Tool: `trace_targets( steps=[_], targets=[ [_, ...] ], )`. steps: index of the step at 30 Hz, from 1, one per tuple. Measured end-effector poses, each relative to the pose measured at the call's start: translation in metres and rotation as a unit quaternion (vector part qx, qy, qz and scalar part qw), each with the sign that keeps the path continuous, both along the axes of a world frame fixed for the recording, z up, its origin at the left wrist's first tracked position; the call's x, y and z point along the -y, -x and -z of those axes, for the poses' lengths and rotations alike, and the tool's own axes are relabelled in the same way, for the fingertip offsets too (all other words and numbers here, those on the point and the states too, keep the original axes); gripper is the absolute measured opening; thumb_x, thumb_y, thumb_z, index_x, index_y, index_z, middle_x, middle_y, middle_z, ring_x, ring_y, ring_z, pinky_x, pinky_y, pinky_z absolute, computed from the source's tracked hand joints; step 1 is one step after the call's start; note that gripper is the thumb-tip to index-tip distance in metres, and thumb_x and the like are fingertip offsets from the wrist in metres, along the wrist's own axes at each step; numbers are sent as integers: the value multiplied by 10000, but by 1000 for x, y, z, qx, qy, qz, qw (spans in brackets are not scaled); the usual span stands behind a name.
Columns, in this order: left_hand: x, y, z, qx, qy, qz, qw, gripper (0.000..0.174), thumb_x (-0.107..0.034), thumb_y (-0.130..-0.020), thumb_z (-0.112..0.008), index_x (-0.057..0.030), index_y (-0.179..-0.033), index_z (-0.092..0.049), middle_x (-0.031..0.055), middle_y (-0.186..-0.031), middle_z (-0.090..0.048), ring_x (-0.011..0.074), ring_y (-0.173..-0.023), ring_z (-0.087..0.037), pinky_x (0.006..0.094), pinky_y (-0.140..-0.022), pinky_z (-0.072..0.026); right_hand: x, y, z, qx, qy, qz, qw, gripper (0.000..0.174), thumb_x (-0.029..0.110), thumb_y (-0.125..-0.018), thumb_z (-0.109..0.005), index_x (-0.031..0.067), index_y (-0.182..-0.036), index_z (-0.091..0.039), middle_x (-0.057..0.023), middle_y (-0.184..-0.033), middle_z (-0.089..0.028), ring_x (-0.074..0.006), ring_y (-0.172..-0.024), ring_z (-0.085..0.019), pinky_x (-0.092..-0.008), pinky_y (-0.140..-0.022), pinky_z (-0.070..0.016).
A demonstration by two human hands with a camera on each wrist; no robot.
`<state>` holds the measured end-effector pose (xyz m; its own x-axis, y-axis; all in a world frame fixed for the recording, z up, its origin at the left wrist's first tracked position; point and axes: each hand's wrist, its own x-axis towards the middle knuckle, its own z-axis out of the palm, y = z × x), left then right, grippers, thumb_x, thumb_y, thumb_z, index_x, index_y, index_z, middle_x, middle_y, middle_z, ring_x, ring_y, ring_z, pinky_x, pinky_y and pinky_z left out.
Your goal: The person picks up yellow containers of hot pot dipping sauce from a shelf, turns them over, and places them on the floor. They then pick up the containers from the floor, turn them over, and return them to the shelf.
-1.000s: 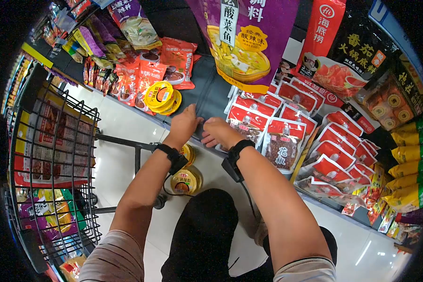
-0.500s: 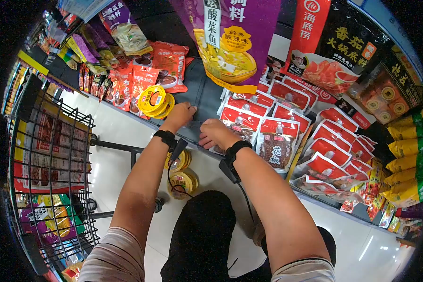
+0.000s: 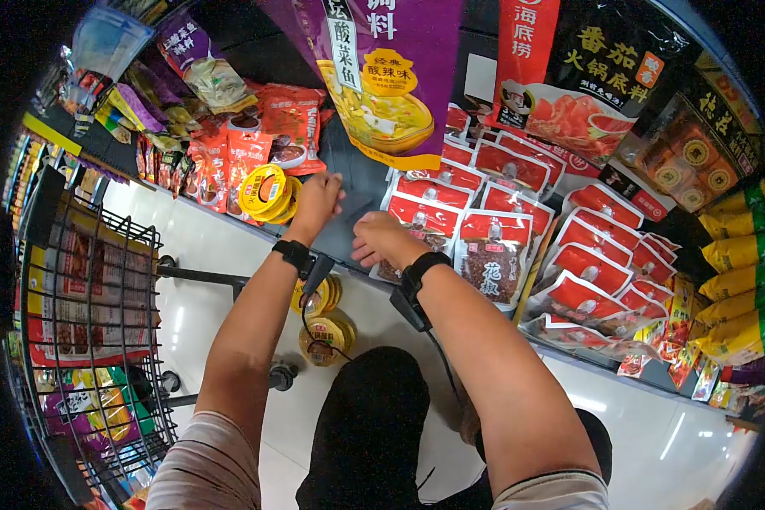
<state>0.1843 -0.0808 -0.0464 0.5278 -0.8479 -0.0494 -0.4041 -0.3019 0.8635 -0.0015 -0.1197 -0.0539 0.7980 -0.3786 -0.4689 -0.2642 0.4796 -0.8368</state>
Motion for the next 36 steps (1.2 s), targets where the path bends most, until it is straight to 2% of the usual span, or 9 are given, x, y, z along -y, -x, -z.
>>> trace_targets(
  steps=[7,14,18,19,22,24,27,33,36],
  targets=[
    [59,-23,25,-153,66,-73,983,266,-227,-1009,-523,37,-1024,-545,125,-845,-653,208,-595,-662,339,-505,-579,-3,1,-11,27,-4,6,1000,372,251,-922,-582,-38,-1146,-513,-195,-1033,-602,-320,-847,-683,-410,-666,-579],
    [107,-32,28,-182,99,-63,976,246,-187,-999,-528,57,-1008,-497,152,-816,-653,252,-568,-684,359,-469,-584,-3,11,-17,-12,-6,-12,1000,346,237,-969,-556,-34,-1183,-526,-192,-1071,-616,-297,-896,-687,-388,-711,-584],
    [146,-57,63,-178,191,45,964,280,-178,-1003,-511,79,-1114,-503,174,-984,-653,250,-834,-702,349,-629,-604,-2,20,-23,-26,-4,-3,1000,335,229,-970,-550,-36,-1173,-528,-187,-1067,-622,-290,-898,-687,-379,-712,-584],
    [146,-49,53,-217,180,40,959,311,-164,-1000,-510,71,-1204,-510,184,-1107,-645,236,-957,-674,356,-751,-582,-1,23,-20,-17,-1,-7,1000,338,232,-970,-551,-37,-1173,-527,-187,-1065,-623,-289,-900,-688,-377,-713,-584],
    [136,-29,29,-178,180,73,965,345,-156,-985,-536,57,-1256,-522,166,-1162,-651,221,-982,-666,365,-805,-559,3,24,-20,0,0,-17,1000,349,240,-970,-553,-38,-1178,-525,-188,-1063,-626,-289,-904,-688,-375,-720,-584],
    [131,-33,27,-59,126,130,982,378,-197,-979,-561,30,-1281,-541,126,-1189,-655,198,-1024,-652,355,-820,-550,1,20,-23,-11,-3,-17,1000,359,247,-971,-551,-39,-1186,-523,-191,-1065,-627,-293,-907,-688,-378,-727,-585],
    [93,-15,8,-238,69,107,963,394,-275,-991,-555,-4,-1278,-552,106,-1120,-668,192,-980,-675,308,-753,-553,0,13,-14,12,1,-9,1000,364,229,-938,-559,-54,-1161,-508,-213,-1058,-623,-316,-853,-695,-394,-663,-589],
    [-19,0,-20,-147,36,33,988,400,-347,-1001,-550,-16,-1225,-561,76,-1012,-652,180,-901,-685,298,-667,-538,-2,-4,-15,38,-4,-25,999,362,237,-930,-565,-44,-1152,-510,-217,-1056,-622,-325,-878,-686,-399,-682,-589],
    [-75,-20,-24,-113,81,-88,986,321,-303,-1009,-531,-13,-1139,-574,70,-960,-637,142,-750,-668,258,-562,-516,-5,-15,-19,49,2,-35,998,376,251,-931,-571,-47,-1152,-510,-223,-1055,-621,-326,-866,-685,-403,-686,-590]
  ],
)
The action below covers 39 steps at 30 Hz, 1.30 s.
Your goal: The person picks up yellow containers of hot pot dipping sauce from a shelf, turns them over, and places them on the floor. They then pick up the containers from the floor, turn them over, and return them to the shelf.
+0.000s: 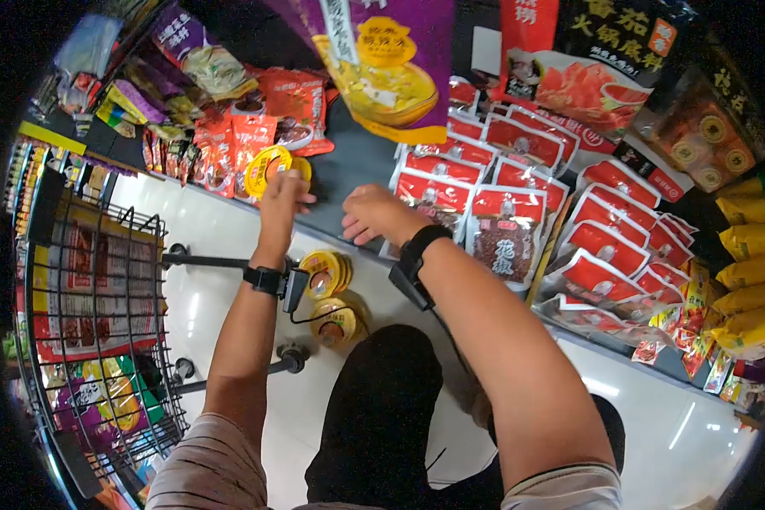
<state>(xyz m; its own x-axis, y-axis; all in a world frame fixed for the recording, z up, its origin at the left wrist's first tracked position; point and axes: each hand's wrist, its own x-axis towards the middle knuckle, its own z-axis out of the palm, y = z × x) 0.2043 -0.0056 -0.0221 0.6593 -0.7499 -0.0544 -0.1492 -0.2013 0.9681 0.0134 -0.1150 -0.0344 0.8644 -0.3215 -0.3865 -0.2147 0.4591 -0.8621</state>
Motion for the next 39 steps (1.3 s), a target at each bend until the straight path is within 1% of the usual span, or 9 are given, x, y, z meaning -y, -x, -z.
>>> trace_targets(
  steps=[3,6,13,20,26,29,32,35,39],
  targets=[
    [-33,-38,11,69,102,-135,983,281,-291,-1008,-532,-12,-1044,-544,65,-859,-615,114,-652,-617,234,-480,-484,-5,-7,-7,-24,5,-3,1000,386,262,-966,-566,-45,-1192,-515,-207,-1075,-626,-310,-919,-681,-402,-746,-592],
    [-43,-66,21,31,73,-204,976,324,-352,-989,-559,-31,-1021,-539,48,-821,-595,108,-634,-597,245,-473,-484,-8,-15,-9,-29,5,-6,1000,375,260,-983,-559,-36,-1210,-523,-191,-1086,-628,-296,-945,-676,-394,-776,-588],
    [-45,-88,27,-94,-6,-135,986,276,-418,-944,-604,-146,-955,-561,-27,-744,-575,91,-658,-581,266,-583,-448,-23,-21,-9,-21,5,-4,1000,361,269,-975,-571,-26,-1179,-535,-193,-1082,-626,-292,-945,-673,-385,-763,-583],
    [-38,-95,25,-134,12,-134,982,186,-299,-961,-598,-120,-988,-555,-1,-789,-593,109,-657,-588,272,-583,-465,-26,-10,1,-7,2,4,1000,409,288,-932,-598,-39,-1155,-492,-211,-1061,-607,-310,-901,-673,-408,-731,-575],
    [-42,-104,48,-35,79,-109,990,207,-260,-981,-572,-65,-1049,-562,23,-877,-620,124,-788,-613,295,-669,-514,-20,-8,-9,-10,15,18,1000,366,277,-948,-589,-23,-1142,-508,-198,-1052,-609,-309,-896,-673,-409,-735,-575],
    [-42,-95,31,-83,86,-119,986,245,-286,-974,-583,-58,-1060,-571,30,-909,-628,122,-802,-599,296,-692,-511,-17,-15,-15,-9,16,20,1000,351,269,-951,-586,-16,-1141,-511,-196,-1065,-606,-313,-899,-671,-414,-733,-575],
    [-42,-107,34,-57,59,-117,990,244,-288,-965,-599,-44,-963,-606,59,-873,-609,123,-766,-572,272,-581,-495,-19,-20,-18,-10,19,20,1000,351,268,-950,-587,-17,-1141,-512,-194,-1064,-605,-321,-914,-668,-418,-726,-577],
    [-47,-125,29,-25,-21,-18,999,329,-375,-938,-632,-56,-1013,-614,45,-870,-588,117,-788,-548,288,-604,-492,-21,-25,-15,-8,15,16,1000,360,269,-950,-584,-17,-1153,-508,-194,-1097,-593,-330,-934,-664,-428,-742,-576],
    [-36,-115,28,-101,-44,-96,989,451,-482,-874,-675,-72,-1056,-620,15,-854,-555,119,-788,-517,310,-676,-489,-25,-34,-8,-4,10,26,1000,471,317,-959,-587,-23,-1262,-467,-207,-1219,-536,-336,-1032,-635,-428,-802,-569]
  ],
)
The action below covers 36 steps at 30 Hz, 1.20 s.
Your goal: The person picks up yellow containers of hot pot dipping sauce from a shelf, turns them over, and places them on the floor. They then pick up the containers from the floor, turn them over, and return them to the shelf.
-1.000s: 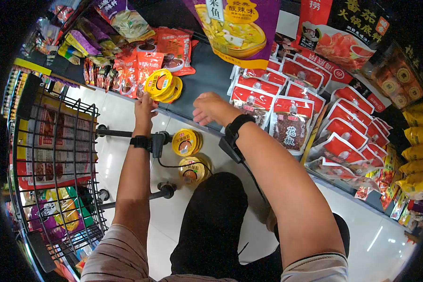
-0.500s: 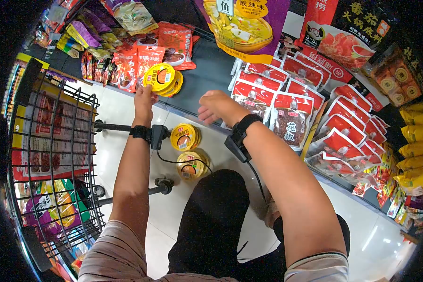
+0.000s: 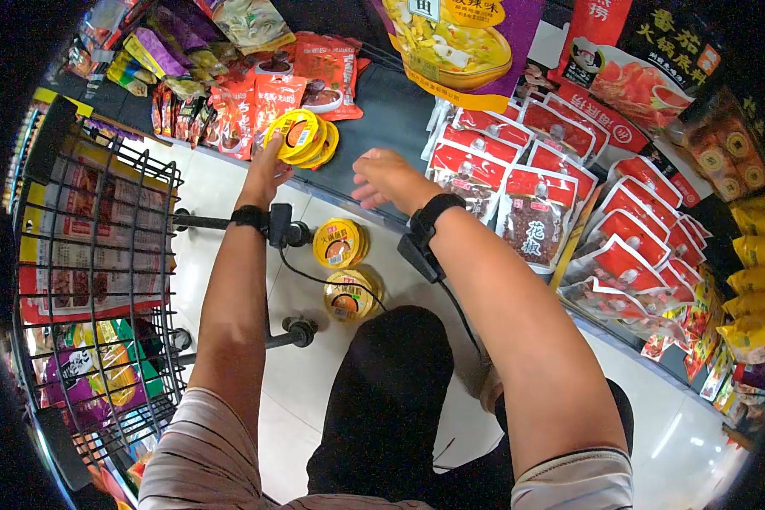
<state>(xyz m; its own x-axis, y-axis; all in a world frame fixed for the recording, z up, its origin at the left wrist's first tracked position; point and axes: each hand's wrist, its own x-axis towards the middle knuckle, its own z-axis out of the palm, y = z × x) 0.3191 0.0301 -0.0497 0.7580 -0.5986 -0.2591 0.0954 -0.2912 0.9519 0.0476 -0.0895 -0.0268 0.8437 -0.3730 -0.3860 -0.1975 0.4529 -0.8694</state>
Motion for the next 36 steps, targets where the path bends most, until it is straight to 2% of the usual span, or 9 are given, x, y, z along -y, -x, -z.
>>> trace_targets(
  steps=[5,9,16,17,22,26,30,34,36],
  targets=[
    [5,-3,2,-21,-3,26,999,498,-515,-840,-695,-105,-1114,-619,1,-908,-564,132,-809,-501,343,-775,-484,-3,-21,11,8,-3,11,1000,706,469,-980,-547,-12,-1452,-336,-247,-1423,-399,-379,-1252,-511,-463,-976,-502],
    [2,-3,5,-76,-4,35,996,537,-498,-837,-703,-133,-1219,-609,11,-1112,-615,159,-976,-552,373,-882,-483,1,-41,18,7,9,15,1000,835,578,-961,-522,22,-1518,-243,-262,-1511,-299,-401,-1369,-393,-496,-1068,-418],
    [6,-6,16,-97,42,92,990,471,-416,-904,-661,-90,-1239,-599,35,-1131,-674,157,-1010,-654,373,-847,-553,17,-76,36,47,0,14,999,946,669,-913,-529,83,-1559,-165,-235,-1609,-147,-422,-1455,-240,-508,-1158,-286],
    [5,-7,20,-98,37,103,989,469,-410,-927,-640,-102,-1275,-574,41,-1190,-666,181,-1056,-654,395,-880,-537,16,-84,40,54,6,26,998,940,733,-860,-532,104,-1513,-283,-168,-1577,-273,-397,-1426,-294,-532,-1126,-301],
    [-4,28,9,-60,83,35,994,480,-377,-896,-674,-70,-1250,-568,48,-1145,-668,179,-1038,-652,347,-858,-544,19,-95,37,69,6,-1,998,868,692,-862,-561,101,-1469,-373,-167,-1488,-427,-367,-1353,-424,-505,-1106,-344],
    [-30,53,-4,-7,100,1,995,481,-373,-894,-675,-50,-1234,-567,64,-1113,-669,171,-997,-655,338,-838,-544,13,-86,23,50,94,-75,991,707,643,-876,-601,87,-1305,-520,-114,-1239,-614,-216,-1018,-643,-387,-973,-490],
    [-72,87,-17,-13,58,-52,997,449,-381,-931,-614,-41,-1223,-577,76,-1112,-670,167,-974,-659,337,-822,-542,-12,-61,-12,7,135,-182,974,676,594,-877,-620,38,-1251,-532,-117,-1156,-639,-175,-994,-640,-348,-899,-528],
    [-111,119,-4,-63,29,-53,996,478,-426,-960,-540,-57,-1261,-576,74,-1131,-674,167,-981,-662,342,-827,-542,-39,-44,14,-29,110,-220,969,632,537,-884,-627,13,-1226,-540,-128,-1133,-634,-196,-938,-650,-321,-869,-551],
    [-118,128,4,-71,27,-58,995,463,-415,-948,-557,-68,-1254,-577,67,-1096,-674,155,-952,-658,310,-767,-531,-44,-42,34,12,209,-272,939,619,518,-890,-622,6,-1228,-535,-126,-1110,-631,-204,-919,-655,-325,-855,-559]
  ],
)
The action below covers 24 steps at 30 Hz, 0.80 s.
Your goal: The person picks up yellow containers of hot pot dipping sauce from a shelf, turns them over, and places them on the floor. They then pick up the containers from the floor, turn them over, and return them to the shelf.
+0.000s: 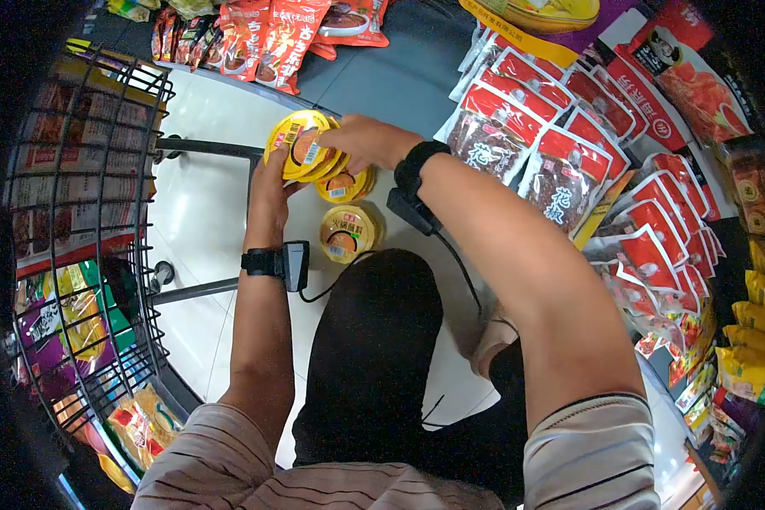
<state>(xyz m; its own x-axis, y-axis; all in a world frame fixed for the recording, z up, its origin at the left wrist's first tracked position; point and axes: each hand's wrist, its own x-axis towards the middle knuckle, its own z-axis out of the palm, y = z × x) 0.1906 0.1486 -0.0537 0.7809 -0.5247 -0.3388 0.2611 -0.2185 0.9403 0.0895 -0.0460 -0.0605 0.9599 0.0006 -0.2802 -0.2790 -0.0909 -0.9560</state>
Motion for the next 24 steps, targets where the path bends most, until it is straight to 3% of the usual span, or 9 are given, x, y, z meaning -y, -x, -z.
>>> trace_targets(
  steps=[4,6,12,15,18,21,24],
  targets=[
    [-7,-3,27,-7,-22,7,1000,477,-413,-941,-582,-58,-1260,-573,74,-1084,-674,159,-940,-659,303,-726,-535,-9,5,22,42,80,-30,995,601,479,-903,-610,2,-1258,-523,-141,-1108,-629,-219,-922,-666,-331,-846,-566],
    [-9,-3,37,-8,-32,17,999,494,-422,-937,-597,-47,-1257,-571,88,-1101,-672,166,-954,-663,313,-735,-547,-17,11,8,-122,-87,75,986,587,471,-908,-610,15,-1266,-524,-149,-1131,-628,-223,-975,-661,-341,-881,-556],
    [-14,8,38,-19,13,30,999,525,-438,-980,-535,-31,-1311,-548,96,-1159,-657,173,-1004,-655,332,-794,-548,-19,9,35,-118,-140,45,982,578,458,-912,-607,30,-1288,-515,-128,-1144,-629,-222,-1003,-655,-326,-883,-540],
    [-19,9,38,-4,1,21,1000,536,-451,-1001,-496,-27,-1327,-540,101,-1191,-637,177,-1042,-631,342,-852,-523,-19,14,4,-176,-63,37,982,574,446,-915,-593,30,-1302,-510,-121,-1153,-627,-214,-1011,-650,-329,-863,-541],
    [-31,12,35,34,25,23,999,546,-491,-1001,-495,-44,-1309,-553,77,-1199,-632,173,-1107,-602,351,-918,-495,-18,11,8,-176,-4,15,984,568,446,-918,-578,22,-1290,-518,-119,-1093,-644,-192,-936,-663,-322,-790,-559],
    [-41,8,42,103,-33,-7,994,532,-487,-1001,-497,-37,-1272,-579,72,-1152,-638,164,-1075,-590,342,-888,-487,-19,12,2,-148,55,56,986,482,335,-888,-603,-40,-1192,-586,-178,-920,-696,-225,-782,-713,-338,-656,-593],
    [-50,10,36,130,-69,-23,989,453,-396,-996,-530,-19,-1237,-603,48,-1054,-642,125,-928,-595,290,-763,-496,-17,7,-2,-129,97,73,984,402,269,-901,-607,-27,-1172,-591,-162,-899,-687,-202,-723,-704,-323,-611,-587]
  ],
)
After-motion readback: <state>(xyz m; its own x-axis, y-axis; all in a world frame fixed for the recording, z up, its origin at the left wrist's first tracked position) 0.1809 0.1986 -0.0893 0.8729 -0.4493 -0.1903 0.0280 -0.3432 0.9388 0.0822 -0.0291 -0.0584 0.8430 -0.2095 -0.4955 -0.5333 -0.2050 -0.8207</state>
